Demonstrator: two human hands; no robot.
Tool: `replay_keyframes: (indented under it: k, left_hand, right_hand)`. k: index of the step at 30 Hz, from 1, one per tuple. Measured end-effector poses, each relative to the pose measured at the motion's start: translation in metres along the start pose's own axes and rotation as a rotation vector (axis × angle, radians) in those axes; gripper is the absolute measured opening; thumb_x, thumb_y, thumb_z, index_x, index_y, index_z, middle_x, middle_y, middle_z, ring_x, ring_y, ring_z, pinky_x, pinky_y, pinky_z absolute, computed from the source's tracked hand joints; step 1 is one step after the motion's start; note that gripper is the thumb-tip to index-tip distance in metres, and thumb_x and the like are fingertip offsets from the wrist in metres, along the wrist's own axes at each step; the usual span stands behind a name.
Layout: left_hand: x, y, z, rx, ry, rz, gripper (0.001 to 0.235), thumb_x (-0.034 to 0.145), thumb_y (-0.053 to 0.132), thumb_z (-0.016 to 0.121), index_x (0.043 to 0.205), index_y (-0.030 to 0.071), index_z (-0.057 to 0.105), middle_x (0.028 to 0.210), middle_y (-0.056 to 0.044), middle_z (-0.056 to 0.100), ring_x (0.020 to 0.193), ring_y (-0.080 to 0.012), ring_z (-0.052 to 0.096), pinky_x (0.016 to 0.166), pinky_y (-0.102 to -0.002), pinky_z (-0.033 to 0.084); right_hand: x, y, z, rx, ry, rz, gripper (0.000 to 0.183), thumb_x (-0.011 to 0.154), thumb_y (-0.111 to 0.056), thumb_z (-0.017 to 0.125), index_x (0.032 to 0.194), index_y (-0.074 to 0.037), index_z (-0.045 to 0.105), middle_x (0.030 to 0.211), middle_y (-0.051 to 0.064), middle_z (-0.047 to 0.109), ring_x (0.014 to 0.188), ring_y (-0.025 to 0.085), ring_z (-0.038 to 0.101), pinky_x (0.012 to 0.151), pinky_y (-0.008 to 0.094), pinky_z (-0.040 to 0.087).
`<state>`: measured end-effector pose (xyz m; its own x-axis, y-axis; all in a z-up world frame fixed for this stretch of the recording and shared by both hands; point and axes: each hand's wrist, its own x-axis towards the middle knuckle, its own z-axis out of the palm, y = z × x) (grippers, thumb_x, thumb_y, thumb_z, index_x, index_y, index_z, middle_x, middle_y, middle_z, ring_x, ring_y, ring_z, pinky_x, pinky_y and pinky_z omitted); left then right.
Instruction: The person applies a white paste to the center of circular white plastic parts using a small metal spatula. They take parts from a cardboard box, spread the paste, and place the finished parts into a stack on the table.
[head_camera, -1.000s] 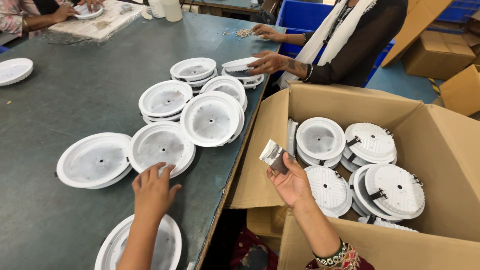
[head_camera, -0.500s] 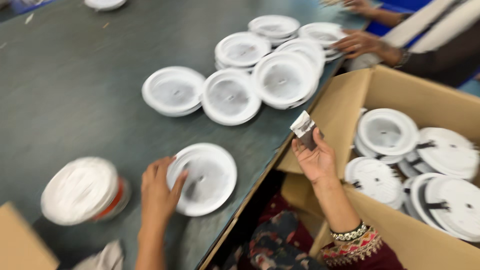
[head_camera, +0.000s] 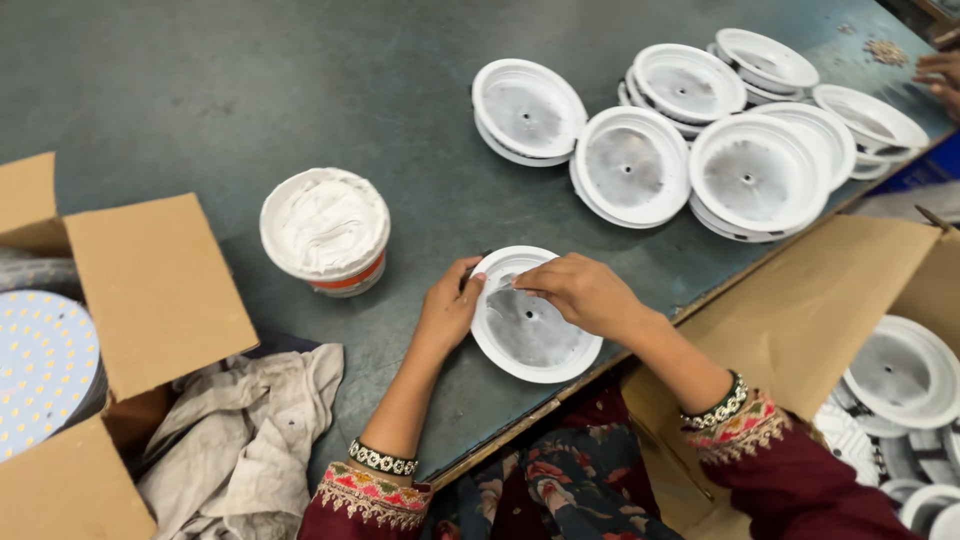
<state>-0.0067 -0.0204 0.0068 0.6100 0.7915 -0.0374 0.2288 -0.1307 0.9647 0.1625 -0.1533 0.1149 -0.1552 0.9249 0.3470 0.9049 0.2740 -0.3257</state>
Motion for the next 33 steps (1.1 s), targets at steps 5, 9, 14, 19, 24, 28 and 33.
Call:
replay_keyframes:
  k: [5, 9, 14, 19, 24, 28, 33]
  left_hand:
    - [-0.002, 0.008, -0.001, -0.057, -0.022, 0.022, 0.040, 0.099, 0.030, 0.058, 0.131, 0.006, 0.064, 0.112, -0.018, 0.076, 0.101, -0.0273, 0.074, 0.088, -0.037, 0.055]
    - [-0.003, 0.014, -0.004, 0.057, -0.053, -0.067, 0.045, 0.094, 0.033, 0.063, 0.130, 0.006, 0.063, 0.117, -0.016, 0.070, 0.090, -0.0319, 0.072, 0.083, -0.039, 0.055]
    - [-0.006, 0.014, 0.002, -0.015, 0.046, -0.011, 0.040, 0.097, 0.029, 0.059, 0.127, 0.005, 0.067, 0.117, -0.017, 0.069, 0.099, -0.0310, 0.069, 0.087, -0.039, 0.053]
    - [-0.009, 0.010, 0.004, -0.032, 0.092, 0.037, 0.037, 0.097, 0.026, 0.059, 0.125, 0.003, 0.068, 0.118, -0.018, 0.070, 0.102, -0.0312, 0.070, 0.089, -0.038, 0.053]
    - [-0.007, 0.011, 0.001, -0.063, 0.116, 0.069, 0.035, 0.095, 0.023, 0.062, 0.122, 0.003, 0.071, 0.118, -0.018, 0.072, 0.106, -0.0304, 0.070, 0.091, -0.037, 0.053]
    - [-0.001, 0.011, -0.005, -0.063, 0.018, -0.035, 0.037, 0.091, 0.025, 0.065, 0.123, 0.007, 0.072, 0.107, -0.016, 0.078, 0.094, -0.0276, 0.077, 0.084, -0.035, 0.057]
    - [-0.001, 0.014, -0.010, -0.177, -0.065, -0.082, 0.040, 0.091, 0.023, 0.063, 0.127, 0.008, 0.070, 0.107, -0.017, 0.078, 0.095, -0.0275, 0.076, 0.084, -0.036, 0.057]
  right_hand:
    - [0.013, 0.009, 0.008, -0.050, -0.029, -0.095, 0.023, 0.087, -0.007, 0.070, 0.109, -0.011, 0.077, 0.106, 0.004, 0.077, 0.095, 0.024, 0.071, 0.084, 0.038, 0.053]
    - [0.012, 0.012, 0.013, -0.010, -0.036, -0.102, 0.021, 0.087, -0.007, 0.070, 0.107, -0.010, 0.077, 0.105, 0.004, 0.078, 0.095, 0.024, 0.073, 0.082, 0.038, 0.055]
    - [-0.004, 0.005, 0.024, 0.003, -0.079, -0.048, 0.021, 0.086, -0.007, 0.070, 0.106, -0.008, 0.078, 0.102, 0.006, 0.079, 0.092, 0.025, 0.074, 0.083, 0.040, 0.057]
    - [-0.022, -0.033, 0.033, -0.043, -0.078, -0.006, 0.022, 0.085, -0.004, 0.068, 0.104, -0.010, 0.079, 0.094, 0.008, 0.077, 0.087, 0.027, 0.073, 0.082, 0.039, 0.057]
    - [-0.040, -0.055, 0.006, -0.052, -0.141, -0.043, 0.035, 0.082, 0.003, 0.064, 0.110, -0.011, 0.079, 0.095, 0.006, 0.077, 0.084, 0.026, 0.071, 0.075, 0.037, 0.058]
    - [-0.025, -0.025, -0.022, -0.050, 0.018, 0.039, 0.027, 0.087, -0.008, 0.073, 0.114, -0.010, 0.077, 0.103, 0.006, 0.077, 0.087, 0.027, 0.070, 0.078, 0.040, 0.056]
    - [0.018, 0.007, -0.008, -0.021, -0.130, -0.129, 0.029, 0.085, -0.008, 0.073, 0.114, -0.010, 0.077, 0.112, 0.006, 0.076, 0.096, 0.028, 0.071, 0.084, 0.039, 0.056]
